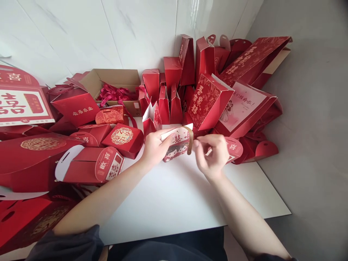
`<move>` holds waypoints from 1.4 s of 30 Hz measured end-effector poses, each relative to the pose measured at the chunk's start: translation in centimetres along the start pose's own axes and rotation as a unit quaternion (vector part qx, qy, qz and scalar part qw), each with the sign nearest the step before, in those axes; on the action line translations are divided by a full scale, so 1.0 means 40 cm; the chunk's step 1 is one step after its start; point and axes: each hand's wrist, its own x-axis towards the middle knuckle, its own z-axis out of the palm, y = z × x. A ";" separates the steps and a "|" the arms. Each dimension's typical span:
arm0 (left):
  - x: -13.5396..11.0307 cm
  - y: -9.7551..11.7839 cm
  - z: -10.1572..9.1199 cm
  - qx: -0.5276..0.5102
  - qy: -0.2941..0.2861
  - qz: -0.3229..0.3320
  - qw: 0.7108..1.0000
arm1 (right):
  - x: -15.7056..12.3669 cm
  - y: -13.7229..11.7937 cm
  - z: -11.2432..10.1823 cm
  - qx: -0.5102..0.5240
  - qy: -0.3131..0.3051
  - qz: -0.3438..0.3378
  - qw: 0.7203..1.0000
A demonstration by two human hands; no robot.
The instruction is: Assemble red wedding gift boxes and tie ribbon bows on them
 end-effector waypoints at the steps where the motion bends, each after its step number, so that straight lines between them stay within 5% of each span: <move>1: -0.001 0.002 0.001 -0.009 -0.003 0.000 1.000 | 0.009 0.003 -0.005 -0.024 0.013 0.018 0.999; 6: 0.000 0.014 0.002 -0.059 -0.063 0.019 0.996 | 0.037 0.021 0.000 0.045 -0.104 0.119 0.986; 10: 0.006 0.017 -0.002 -0.072 -0.086 0.039 0.993 | 0.025 0.034 0.014 0.197 -0.166 0.256 0.932; 18: 0.003 0.018 0.000 -0.084 -0.075 0.002 0.994 | 0.023 0.031 0.016 0.244 -0.141 0.281 0.917; 23: -0.002 0.021 -0.002 -0.024 -0.065 0.029 0.997 | 0.021 0.024 0.013 0.265 -0.181 0.296 0.900; 26: -0.004 0.025 -0.004 0.002 -0.049 0.042 0.998 | 0.034 0.017 0.002 0.214 -0.198 0.240 0.926; 30: -0.009 0.036 -0.001 0.002 -0.027 0.026 0.999 | 0.066 0.006 -0.037 0.054 -0.118 0.074 0.989; 36: -0.011 0.041 0.006 -0.023 -0.031 0.015 0.999 | 0.094 0.010 -0.092 0.023 -0.201 -0.018 0.979; 42: -0.008 0.035 0.006 -0.030 -0.025 0.016 0.999 | 0.083 0.015 -0.068 0.042 -0.263 -0.054 0.962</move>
